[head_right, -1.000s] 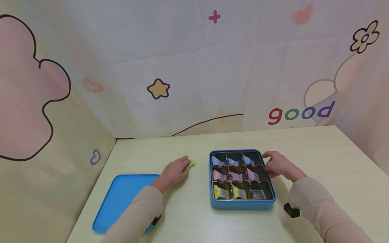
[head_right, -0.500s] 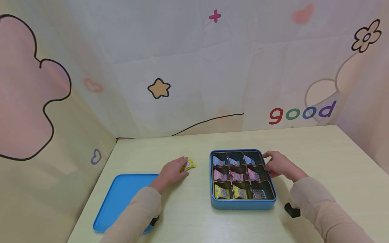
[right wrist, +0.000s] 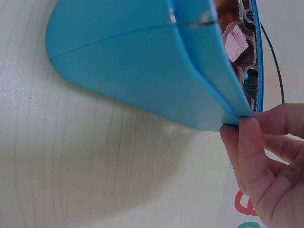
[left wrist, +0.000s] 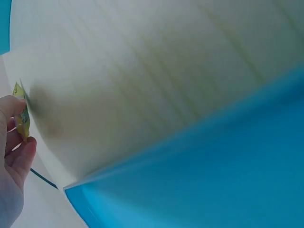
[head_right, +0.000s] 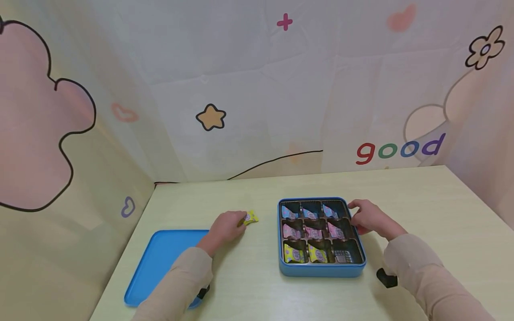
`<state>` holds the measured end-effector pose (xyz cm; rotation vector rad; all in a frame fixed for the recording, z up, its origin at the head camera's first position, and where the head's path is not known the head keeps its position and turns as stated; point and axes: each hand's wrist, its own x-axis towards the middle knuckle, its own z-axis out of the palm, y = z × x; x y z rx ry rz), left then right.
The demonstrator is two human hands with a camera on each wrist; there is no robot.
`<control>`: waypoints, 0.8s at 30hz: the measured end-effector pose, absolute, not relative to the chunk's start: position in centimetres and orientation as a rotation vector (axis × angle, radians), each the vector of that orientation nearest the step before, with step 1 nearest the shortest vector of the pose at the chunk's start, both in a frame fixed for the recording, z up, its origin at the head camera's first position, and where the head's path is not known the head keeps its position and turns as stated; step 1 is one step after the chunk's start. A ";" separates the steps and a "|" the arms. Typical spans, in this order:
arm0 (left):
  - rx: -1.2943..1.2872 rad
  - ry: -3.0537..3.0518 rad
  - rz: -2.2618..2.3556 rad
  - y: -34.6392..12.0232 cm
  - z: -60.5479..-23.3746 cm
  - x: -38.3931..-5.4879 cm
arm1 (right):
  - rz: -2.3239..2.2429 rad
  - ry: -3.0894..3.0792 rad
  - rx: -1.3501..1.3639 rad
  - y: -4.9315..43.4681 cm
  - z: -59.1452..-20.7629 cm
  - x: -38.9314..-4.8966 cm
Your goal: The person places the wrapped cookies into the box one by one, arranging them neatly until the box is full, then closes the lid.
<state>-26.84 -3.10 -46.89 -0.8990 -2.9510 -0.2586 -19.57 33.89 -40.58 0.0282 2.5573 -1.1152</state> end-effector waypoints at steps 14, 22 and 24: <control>-0.952 -2.849 -0.313 -3.4 -45.8 -26.6 | -1.116 2.557 0.022 33.9 -40.6 -19.6; -1.043 -2.726 -0.276 -3.2 -44.8 -26.4 | -1.109 2.558 0.022 33.9 -40.6 -19.6; -1.067 -2.707 -0.281 -3.1 -44.6 -26.3 | -1.111 2.560 0.019 34.0 -40.6 -19.6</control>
